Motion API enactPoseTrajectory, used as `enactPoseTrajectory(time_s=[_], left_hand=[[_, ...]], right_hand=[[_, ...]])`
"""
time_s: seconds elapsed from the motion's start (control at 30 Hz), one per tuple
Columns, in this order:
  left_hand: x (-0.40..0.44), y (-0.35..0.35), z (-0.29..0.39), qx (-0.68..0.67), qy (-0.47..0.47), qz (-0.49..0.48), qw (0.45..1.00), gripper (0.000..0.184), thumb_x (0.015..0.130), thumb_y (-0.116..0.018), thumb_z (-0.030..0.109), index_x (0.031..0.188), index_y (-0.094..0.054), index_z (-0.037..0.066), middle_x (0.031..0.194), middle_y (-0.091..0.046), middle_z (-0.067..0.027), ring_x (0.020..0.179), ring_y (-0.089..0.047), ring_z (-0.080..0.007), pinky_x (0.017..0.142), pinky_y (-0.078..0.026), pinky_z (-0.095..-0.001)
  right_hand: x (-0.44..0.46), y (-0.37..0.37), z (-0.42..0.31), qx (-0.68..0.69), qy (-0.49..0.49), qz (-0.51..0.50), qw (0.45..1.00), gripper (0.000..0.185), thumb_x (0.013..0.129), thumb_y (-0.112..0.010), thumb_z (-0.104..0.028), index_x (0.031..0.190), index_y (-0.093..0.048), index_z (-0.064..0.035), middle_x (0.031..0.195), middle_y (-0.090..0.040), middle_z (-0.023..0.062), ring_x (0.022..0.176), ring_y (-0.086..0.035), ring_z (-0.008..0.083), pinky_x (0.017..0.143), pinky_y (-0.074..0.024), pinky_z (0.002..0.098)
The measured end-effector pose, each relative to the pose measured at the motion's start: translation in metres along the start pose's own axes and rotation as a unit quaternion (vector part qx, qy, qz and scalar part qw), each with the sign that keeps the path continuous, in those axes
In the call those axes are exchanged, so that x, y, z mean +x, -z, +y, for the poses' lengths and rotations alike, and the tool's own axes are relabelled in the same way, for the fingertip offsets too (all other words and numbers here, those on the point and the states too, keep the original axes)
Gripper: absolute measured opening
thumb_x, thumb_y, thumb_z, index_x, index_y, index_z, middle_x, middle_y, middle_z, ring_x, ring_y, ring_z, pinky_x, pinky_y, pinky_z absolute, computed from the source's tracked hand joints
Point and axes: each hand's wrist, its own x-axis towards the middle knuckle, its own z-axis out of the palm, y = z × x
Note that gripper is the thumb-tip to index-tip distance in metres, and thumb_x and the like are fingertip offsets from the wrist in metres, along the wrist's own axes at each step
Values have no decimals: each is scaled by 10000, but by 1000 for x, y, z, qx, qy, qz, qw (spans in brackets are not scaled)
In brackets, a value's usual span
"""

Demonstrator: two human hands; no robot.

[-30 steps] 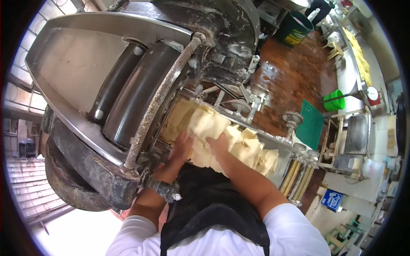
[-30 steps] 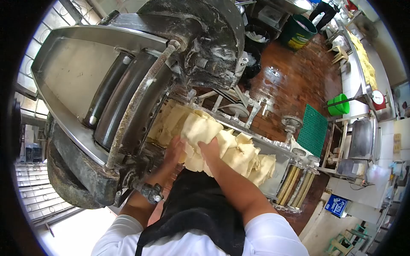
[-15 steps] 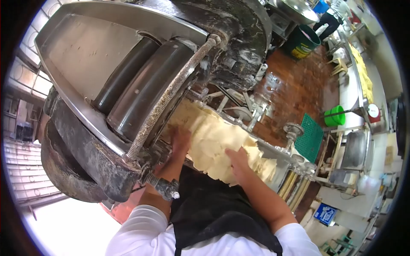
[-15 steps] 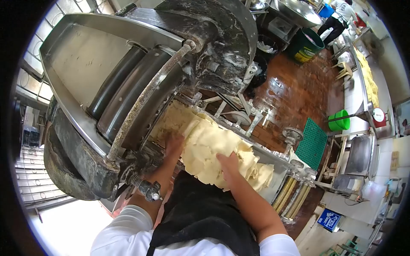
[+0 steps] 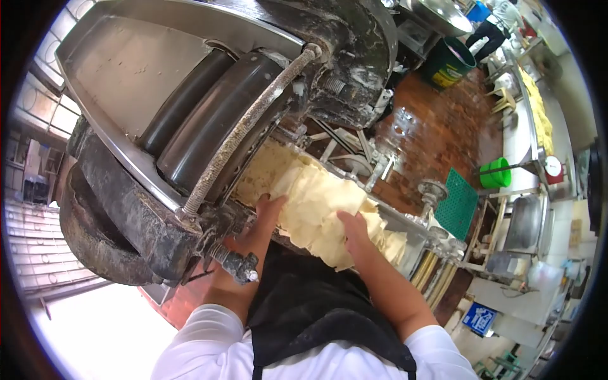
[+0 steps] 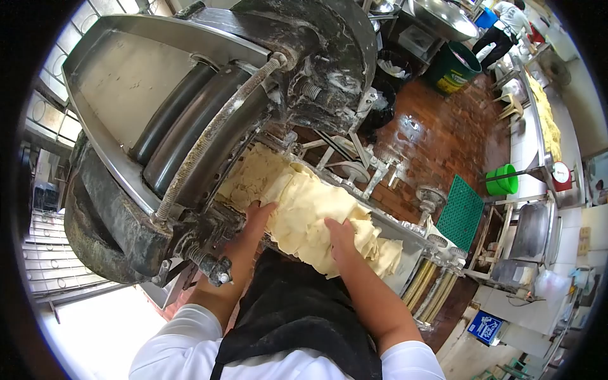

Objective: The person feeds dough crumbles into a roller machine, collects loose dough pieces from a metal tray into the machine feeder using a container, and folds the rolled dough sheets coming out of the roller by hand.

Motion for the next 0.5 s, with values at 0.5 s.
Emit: enactPoseTrajectory(time_s=[0.5], left_hand=[[-74, -41, 2, 292, -174, 26, 940, 567, 770, -652, 297, 1223, -481, 2, 1140, -582, -230, 1087, -538, -404, 924, -436, -443]], right_hand=[[-31, 16, -24, 17, -16, -37, 999, 408, 843, -552, -67, 1242, -469, -41, 1120, -587, 130, 993, -604, 295, 824, -526, 435]])
